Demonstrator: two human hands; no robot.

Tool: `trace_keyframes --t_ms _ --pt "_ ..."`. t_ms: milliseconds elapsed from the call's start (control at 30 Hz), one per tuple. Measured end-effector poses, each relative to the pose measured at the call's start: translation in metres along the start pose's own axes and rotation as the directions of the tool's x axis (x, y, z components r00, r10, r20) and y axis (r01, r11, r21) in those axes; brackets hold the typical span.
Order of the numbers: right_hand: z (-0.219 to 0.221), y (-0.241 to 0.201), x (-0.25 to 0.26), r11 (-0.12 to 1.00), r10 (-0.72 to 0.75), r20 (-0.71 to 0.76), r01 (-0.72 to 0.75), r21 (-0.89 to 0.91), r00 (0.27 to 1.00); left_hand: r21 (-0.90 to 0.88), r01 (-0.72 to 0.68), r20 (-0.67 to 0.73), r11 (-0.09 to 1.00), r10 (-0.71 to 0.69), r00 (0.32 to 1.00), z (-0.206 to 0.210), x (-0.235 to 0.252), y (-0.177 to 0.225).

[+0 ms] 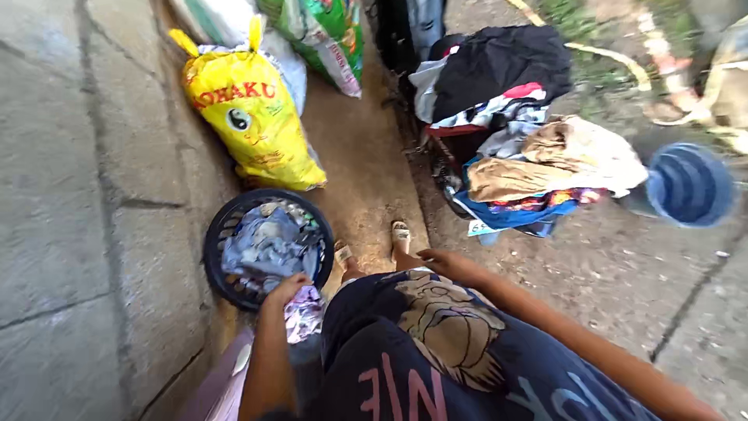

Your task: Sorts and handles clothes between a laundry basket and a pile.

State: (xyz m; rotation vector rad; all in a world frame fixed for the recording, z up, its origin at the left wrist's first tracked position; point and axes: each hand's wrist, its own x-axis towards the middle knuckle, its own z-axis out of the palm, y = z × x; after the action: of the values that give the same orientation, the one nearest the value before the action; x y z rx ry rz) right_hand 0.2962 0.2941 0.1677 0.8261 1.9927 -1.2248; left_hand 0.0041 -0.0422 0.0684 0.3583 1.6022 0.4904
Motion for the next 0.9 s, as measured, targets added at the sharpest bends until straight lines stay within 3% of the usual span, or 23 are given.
trace_keyframes --t_ms 67,133,200,300,367,467,567,667,800,900 --pt "-0.002 -0.034 0.005 0.991 -0.132 0.002 0.132 0.023 0.991 -0.282 -0.095 -0.003 0.955 0.098 0.995 0.008 -0.038 0.016" --pt "-0.002 -0.070 0.009 0.961 -0.274 0.012 0.274 -0.024 0.962 -0.496 -0.221 -0.023 0.840 0.241 0.970 0.014 -0.071 0.037" --pt "0.001 -0.104 0.015 0.914 -0.382 0.051 0.386 -0.127 0.923 -0.548 -0.368 -0.058 0.751 0.405 0.912 0.018 -0.097 0.058" --pt "0.011 -0.147 0.026 0.794 -0.533 0.127 0.546 -0.268 0.836 -0.581 -0.552 -0.054 0.598 0.649 0.759 0.028 -0.122 0.084" --pt "0.019 -0.160 0.037 0.704 -0.639 0.157 0.655 -0.275 0.753 -0.601 -0.597 -0.003 0.531 0.746 0.666 0.038 -0.129 0.101" --pt "0.023 -0.174 0.045 0.609 -0.753 0.152 0.765 -0.209 0.641 -0.628 -0.564 0.107 0.537 0.777 0.620 0.053 -0.131 0.116" --pt "0.010 -0.186 0.038 0.633 -0.705 0.265 0.752 -0.184 0.658 -0.673 -0.526 0.176 0.519 0.804 0.568 0.060 -0.131 0.119" --pt "-0.005 -0.193 0.028 0.673 -0.640 0.299 0.704 -0.226 0.708 -0.729 -0.513 0.240 0.453 0.871 0.428 0.061 -0.136 0.127" --pt "-0.014 -0.198 0.041 0.674 -0.393 0.356 0.529 -0.516 0.848 -0.823 -0.460 0.271 0.334 0.942 0.200 0.055 -0.143 0.145" --pt "-0.003 -0.187 0.055 0.668 -0.364 0.423 0.549 -0.503 0.830 -0.780 -0.543 0.279 0.311 0.950 0.143 0.047 -0.147 0.152"
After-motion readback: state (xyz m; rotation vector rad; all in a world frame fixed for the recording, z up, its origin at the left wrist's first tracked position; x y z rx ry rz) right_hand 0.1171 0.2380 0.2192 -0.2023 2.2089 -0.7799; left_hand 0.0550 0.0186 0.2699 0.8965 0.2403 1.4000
